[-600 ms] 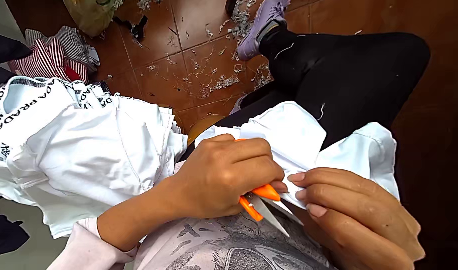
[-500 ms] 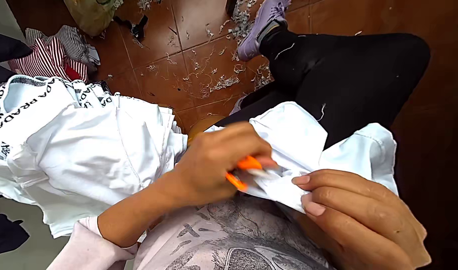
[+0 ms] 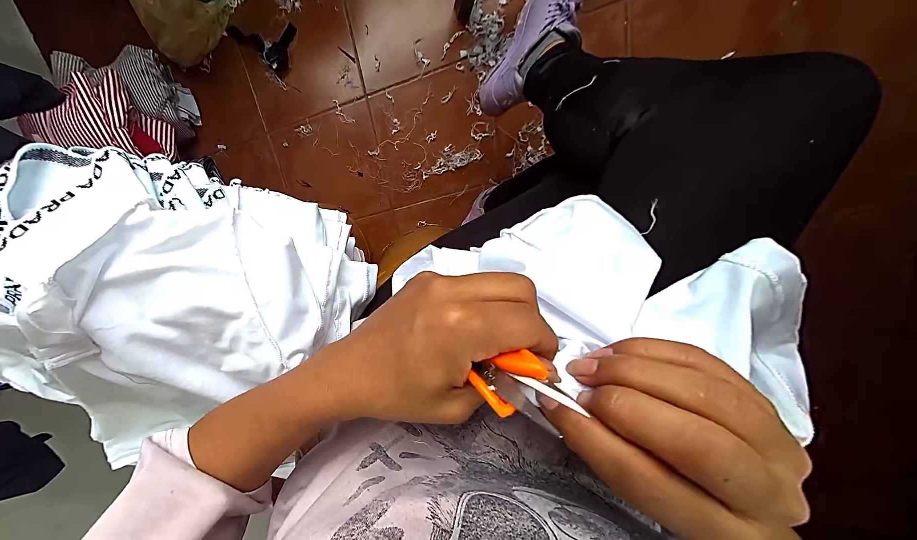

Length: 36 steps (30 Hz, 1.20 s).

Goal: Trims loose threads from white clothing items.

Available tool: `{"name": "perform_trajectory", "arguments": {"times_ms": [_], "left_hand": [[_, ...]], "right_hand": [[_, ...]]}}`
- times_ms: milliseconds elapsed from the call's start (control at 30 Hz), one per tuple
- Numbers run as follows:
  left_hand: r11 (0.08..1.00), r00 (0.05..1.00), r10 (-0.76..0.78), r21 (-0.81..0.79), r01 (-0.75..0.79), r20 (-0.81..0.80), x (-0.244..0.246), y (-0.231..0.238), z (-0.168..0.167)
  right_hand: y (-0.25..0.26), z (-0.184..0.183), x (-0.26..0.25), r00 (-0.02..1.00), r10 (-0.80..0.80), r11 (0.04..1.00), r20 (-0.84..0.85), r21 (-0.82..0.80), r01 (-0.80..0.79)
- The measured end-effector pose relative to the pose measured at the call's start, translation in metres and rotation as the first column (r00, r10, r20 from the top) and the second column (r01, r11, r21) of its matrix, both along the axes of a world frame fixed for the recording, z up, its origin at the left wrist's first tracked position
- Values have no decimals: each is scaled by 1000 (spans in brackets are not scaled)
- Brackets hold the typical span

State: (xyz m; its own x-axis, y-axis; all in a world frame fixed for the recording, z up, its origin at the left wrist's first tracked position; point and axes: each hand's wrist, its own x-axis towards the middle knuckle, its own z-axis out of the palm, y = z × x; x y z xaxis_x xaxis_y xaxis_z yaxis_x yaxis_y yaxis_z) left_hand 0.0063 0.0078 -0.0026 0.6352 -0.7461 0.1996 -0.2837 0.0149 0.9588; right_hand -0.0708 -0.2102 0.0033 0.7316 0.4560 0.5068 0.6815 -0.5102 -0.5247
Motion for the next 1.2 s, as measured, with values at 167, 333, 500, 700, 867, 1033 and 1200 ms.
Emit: {"name": "perform_trajectory", "arguments": {"times_ms": [167, 333, 500, 700, 867, 1033, 1200], "left_hand": [[925, 929, 265, 205, -321, 260, 2, 0, -7], [899, 959, 216, 347, -269, 182, 2, 19, 9], [887, 956, 62, 423, -185, 287, -16, 26, 19], [872, 946, 62, 444, -207, 320, -21, 22, 14], [893, 950, 70, 405, -195, 304, -21, 16, 14], [927, 967, 79, 338, -160, 242, -19, 15, 6], [976, 969, 201, 108, -187, -147, -6, 16, -6]], "right_hand": [[0, -1, 5, 999, 13, 999, -32, 35, -12], [1, -2, 3, 999, -22, 999, -49, 26, 23], [-1, -1, 3, 999, -22, 1000, -35, 12, 22], [-2, 2, 0, 999, -32, 999, -37, -14, 31], [-1, 4, 0, 999, -30, 999, -30, -22, 30], [-2, 4, 0, 1000, -12, 999, -13, -30, 12], [0, 2, -3, 990, -127, 992, 54, -14, 128]]}}
